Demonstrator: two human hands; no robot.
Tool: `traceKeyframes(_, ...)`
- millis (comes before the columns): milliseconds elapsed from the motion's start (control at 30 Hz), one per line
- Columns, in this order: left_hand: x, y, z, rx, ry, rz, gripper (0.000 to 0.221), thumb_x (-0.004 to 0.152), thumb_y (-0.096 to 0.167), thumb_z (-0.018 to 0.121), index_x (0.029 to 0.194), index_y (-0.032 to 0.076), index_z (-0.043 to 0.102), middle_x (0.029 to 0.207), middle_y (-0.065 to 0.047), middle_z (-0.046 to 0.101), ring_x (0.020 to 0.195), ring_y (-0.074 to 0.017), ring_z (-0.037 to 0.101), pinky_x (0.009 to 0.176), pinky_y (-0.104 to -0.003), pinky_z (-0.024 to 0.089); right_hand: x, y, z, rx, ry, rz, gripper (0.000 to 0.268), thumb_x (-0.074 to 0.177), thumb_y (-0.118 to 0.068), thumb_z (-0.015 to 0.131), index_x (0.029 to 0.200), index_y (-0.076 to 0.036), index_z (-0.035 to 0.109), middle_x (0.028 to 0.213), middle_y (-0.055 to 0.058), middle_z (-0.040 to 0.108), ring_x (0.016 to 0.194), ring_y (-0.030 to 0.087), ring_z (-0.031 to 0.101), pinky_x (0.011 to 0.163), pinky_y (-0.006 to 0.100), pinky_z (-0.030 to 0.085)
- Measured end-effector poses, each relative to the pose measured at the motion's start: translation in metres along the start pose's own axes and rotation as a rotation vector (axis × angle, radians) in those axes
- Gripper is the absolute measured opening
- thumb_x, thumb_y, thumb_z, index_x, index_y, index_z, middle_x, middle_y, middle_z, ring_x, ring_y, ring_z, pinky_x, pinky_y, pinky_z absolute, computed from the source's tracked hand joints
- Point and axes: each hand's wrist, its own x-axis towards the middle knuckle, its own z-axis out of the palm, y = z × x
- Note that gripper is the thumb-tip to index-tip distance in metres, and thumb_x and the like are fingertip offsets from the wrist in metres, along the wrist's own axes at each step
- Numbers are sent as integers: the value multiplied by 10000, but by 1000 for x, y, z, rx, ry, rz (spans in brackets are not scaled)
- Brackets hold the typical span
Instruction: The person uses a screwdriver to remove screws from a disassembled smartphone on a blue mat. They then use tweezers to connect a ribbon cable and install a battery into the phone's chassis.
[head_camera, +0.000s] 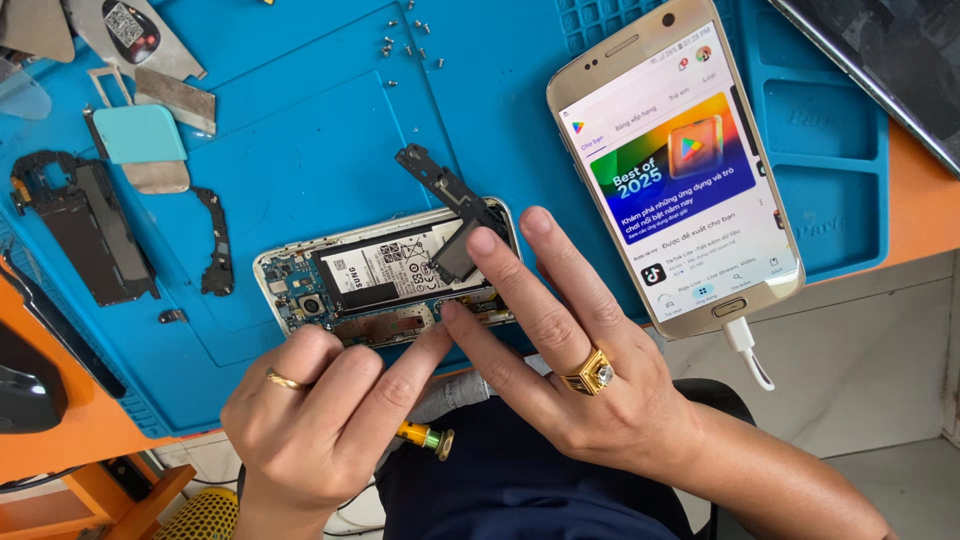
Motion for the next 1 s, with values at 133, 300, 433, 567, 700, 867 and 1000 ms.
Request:
traceKeyframes(133, 9, 8, -8, 73, -12, 14, 255, 1076, 110, 637, 1095, 197, 876, 697, -4, 323, 590, -209, 309, 478, -344, 355, 0, -1, 0, 16, 20, -12, 171, 1175, -120, 658, 1281, -59, 777, 1498, 238, 484, 1363, 514, 619, 1122, 549, 673)
traceKeyframes(300, -2, 10, 2, -90, 57, -93, 203, 1038, 266, 739, 1105, 122, 865, 683, -4, 394, 624, -224, 390, 513, -371, 373, -2, -2, -1, 64, 37, 35, 260, 1114, -74, 501, 1218, 3, 727, 1474, 262, 523, 1369, 541, 606, 1141, 568, 629)
traceKeyframes(433, -4, 7, 8, -87, 76, -38, 219, 1039, 271, 731, 1130, 123, 863, 671, -15, 397, 595, -227, 360, 509, -401, 379, -3, -1, -3, 29, 44, 24, 241, 1136, -97, 531, 1221, -13, 740, 1473, 244, 543, 1366, 495, 624, 1103, 521, 648)
traceKeyframes(567, -3, 7, 8, -128, 102, -50, 191, 1028, 220, 727, 1098, 108, 865, 669, -19, 376, 590, -230, 337, 505, -363, 348, -3, 0, -3, 29, 41, 20, 208, 1144, -107, 571, 1227, -17, 739, 1478, 244, 541, 1373, 495, 616, 1098, 509, 655)
traceKeyframes(700, -2, 6, 9, -135, 98, -50, 189, 1023, 235, 726, 1068, 110, 861, 669, -17, 406, 589, -229, 356, 509, -373, 359, -3, 1, -3, 54, 38, 23, 234, 1159, -122, 541, 1238, -13, 732, 1478, 252, 533, 1379, 503, 604, 1084, 525, 667)
traceKeyframes(867, -1, 7, 8, -74, 72, -24, 229, 1042, 274, 687, 1098, 131, 857, 701, -30, 351, 591, -230, 357, 509, -367, 364, -2, 3, -5, 50, 39, 5, 202, 1158, -109, 582, 1226, -20, 750, 1476, 252, 536, 1362, 507, 625, 1075, 515, 674)
traceKeyframes(1000, 0, 8, 6, -38, 52, -9, 193, 1060, 223, 667, 1109, 155, 841, 717, -28, 359, 592, -227, 381, 508, -371, 385, -2, 4, -4, 65, 47, -3, 175, 1159, -95, 608, 1214, -23, 758, 1477, 247, 526, 1363, 505, 620, 1068, 520, 688)
